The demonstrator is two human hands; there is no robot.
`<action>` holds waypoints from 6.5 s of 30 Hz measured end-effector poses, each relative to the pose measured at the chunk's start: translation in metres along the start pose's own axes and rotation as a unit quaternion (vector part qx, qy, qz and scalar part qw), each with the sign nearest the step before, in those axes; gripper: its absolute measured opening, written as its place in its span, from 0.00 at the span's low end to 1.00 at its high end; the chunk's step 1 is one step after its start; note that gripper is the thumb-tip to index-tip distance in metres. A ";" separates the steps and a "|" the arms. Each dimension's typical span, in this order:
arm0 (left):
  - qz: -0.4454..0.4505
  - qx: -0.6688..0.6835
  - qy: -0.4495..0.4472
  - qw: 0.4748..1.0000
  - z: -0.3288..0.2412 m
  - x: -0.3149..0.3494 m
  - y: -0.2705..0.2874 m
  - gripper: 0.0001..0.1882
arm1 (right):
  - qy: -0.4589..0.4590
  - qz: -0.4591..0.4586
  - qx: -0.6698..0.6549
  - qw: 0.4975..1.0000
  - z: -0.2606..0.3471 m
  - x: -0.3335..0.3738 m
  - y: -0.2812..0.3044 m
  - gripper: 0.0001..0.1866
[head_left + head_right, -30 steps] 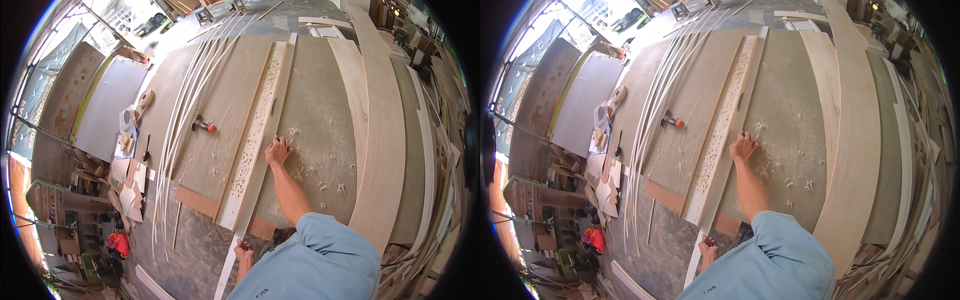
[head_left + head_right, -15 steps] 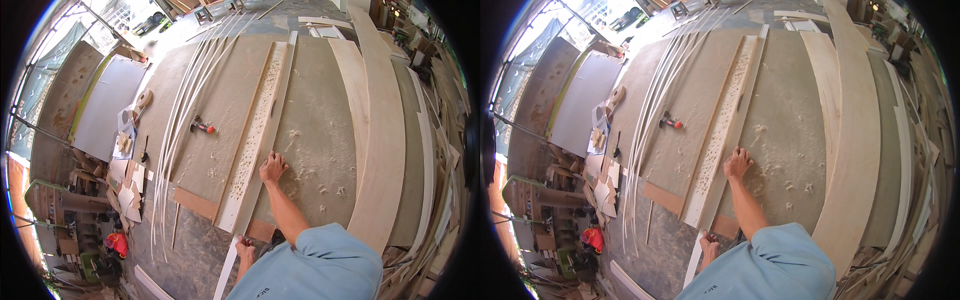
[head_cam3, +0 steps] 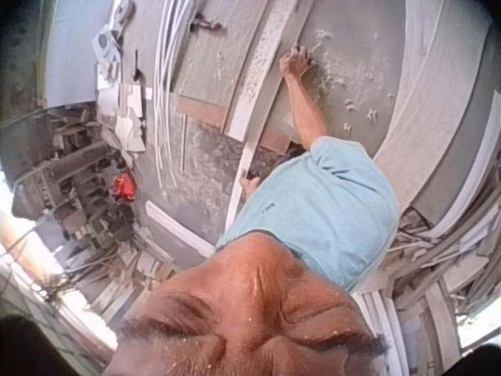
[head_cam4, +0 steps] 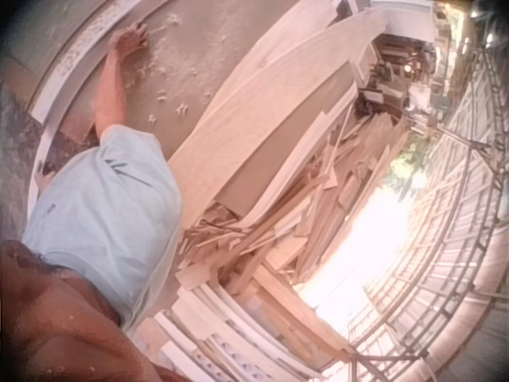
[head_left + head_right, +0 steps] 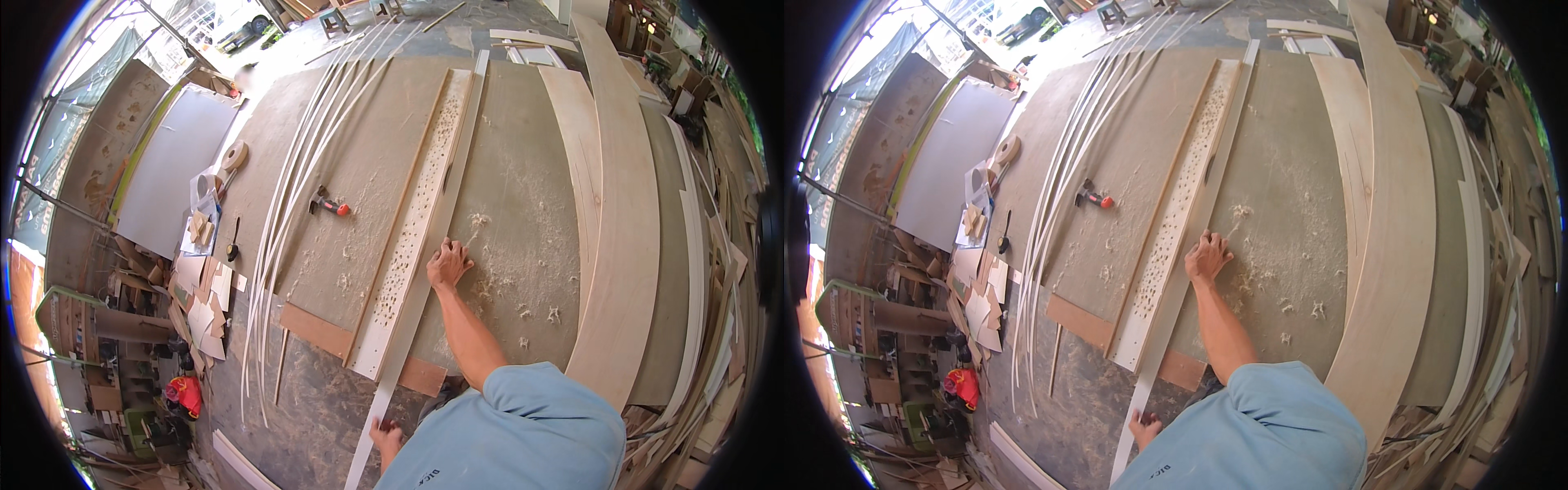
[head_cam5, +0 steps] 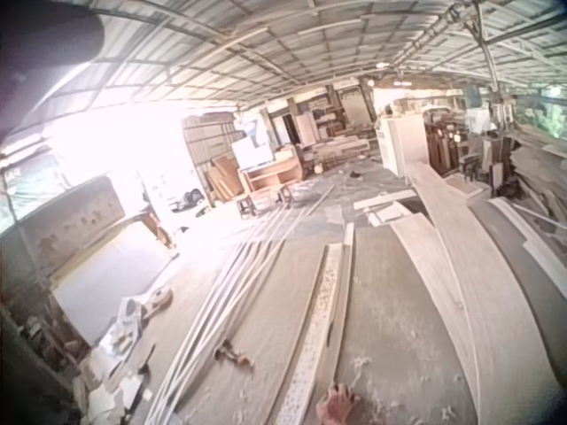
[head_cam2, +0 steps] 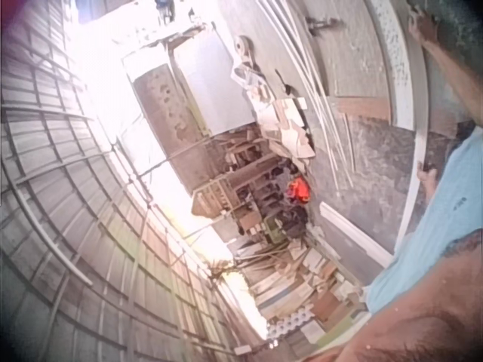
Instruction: The person uses a pencil to mark a wooden plank, rubs the surface with a small wood block, and then handles thin white strips of wood on a workbench.
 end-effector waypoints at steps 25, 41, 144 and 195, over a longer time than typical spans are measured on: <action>-0.070 -0.036 0.013 0.997 -0.006 -0.012 -0.018 0.19 | 0.001 0.016 -0.010 1.000 0.004 0.042 0.005 0.19; -0.030 -0.005 0.046 0.998 0.012 0.007 -0.104 0.16 | 0.021 -0.027 -0.011 0.999 -0.005 -0.035 -0.011 0.18; -0.043 -0.046 0.048 0.997 0.019 0.011 -0.135 0.12 | -0.001 -0.019 0.010 1.000 0.002 -0.006 -0.003 0.15; -0.072 0.102 0.027 0.992 -0.001 -0.004 -0.045 0.08 | -0.013 -0.012 -0.021 1.000 -0.001 -0.015 -0.013 0.17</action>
Point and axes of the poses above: each hand's wrist, its own x-axis away from the middle knuckle, its own y-axis out of the back of the hand, z = x × y, the point moved 1 cm from there along -x, towards the middle knuckle, and after that the axes turned 1 degree about -z, right-handed, at the moved point
